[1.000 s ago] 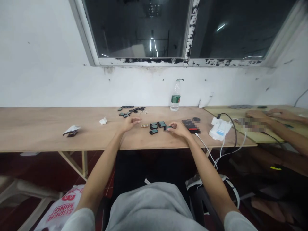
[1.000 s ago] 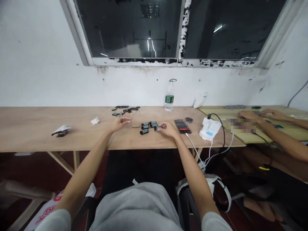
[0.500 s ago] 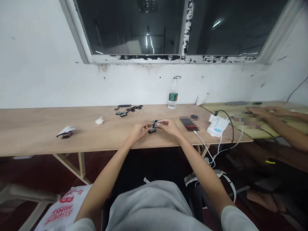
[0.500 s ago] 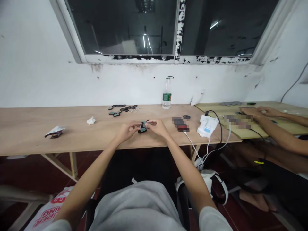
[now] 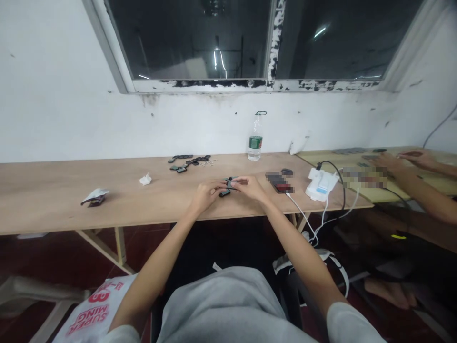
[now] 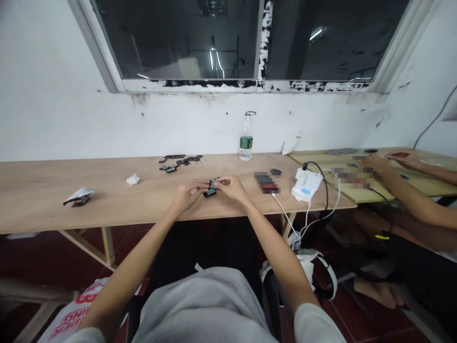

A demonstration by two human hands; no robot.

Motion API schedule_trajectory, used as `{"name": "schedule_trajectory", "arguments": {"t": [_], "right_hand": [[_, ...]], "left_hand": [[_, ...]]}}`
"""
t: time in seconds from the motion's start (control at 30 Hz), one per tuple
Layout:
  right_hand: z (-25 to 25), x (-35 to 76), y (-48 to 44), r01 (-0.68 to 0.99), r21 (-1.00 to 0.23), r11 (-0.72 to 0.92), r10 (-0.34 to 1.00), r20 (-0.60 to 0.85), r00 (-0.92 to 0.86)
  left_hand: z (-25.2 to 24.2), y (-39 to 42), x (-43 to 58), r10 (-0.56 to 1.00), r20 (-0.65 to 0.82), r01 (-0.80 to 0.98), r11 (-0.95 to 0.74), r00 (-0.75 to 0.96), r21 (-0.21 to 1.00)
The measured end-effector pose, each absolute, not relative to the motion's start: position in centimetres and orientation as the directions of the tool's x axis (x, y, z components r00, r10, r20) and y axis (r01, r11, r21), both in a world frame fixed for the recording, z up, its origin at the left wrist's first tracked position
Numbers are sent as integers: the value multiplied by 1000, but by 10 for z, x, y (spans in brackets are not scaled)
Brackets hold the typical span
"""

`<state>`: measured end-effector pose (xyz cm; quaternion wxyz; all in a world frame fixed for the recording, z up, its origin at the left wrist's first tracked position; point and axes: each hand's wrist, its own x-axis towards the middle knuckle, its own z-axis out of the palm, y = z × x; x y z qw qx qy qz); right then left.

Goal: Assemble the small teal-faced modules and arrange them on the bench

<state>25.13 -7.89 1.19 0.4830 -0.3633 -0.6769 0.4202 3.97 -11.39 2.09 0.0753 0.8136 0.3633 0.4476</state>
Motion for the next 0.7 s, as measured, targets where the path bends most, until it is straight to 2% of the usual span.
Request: {"name": "schedule_trajectory", "arguments": {"t": [0.23, 0.4, 0.57, 0.7], "right_hand": [[11, 249, -79, 66, -912, 405, 879, 368, -305], [11, 246, -80, 59, -907, 417, 870, 380, -314], [17, 248, -88, 69, -901, 429, 857, 381, -348], [24, 249, -96, 77, -903, 423, 834, 354, -422]], "left_hand": [[22, -115, 42, 662, 675, 524, -720, 325, 454], [22, -113, 39, 751, 612, 544, -630, 247, 554], [23, -108, 37, 802, 577, 380, -588, 154, 714], [18, -103, 32, 904, 376, 140, -407, 202, 903]]}}
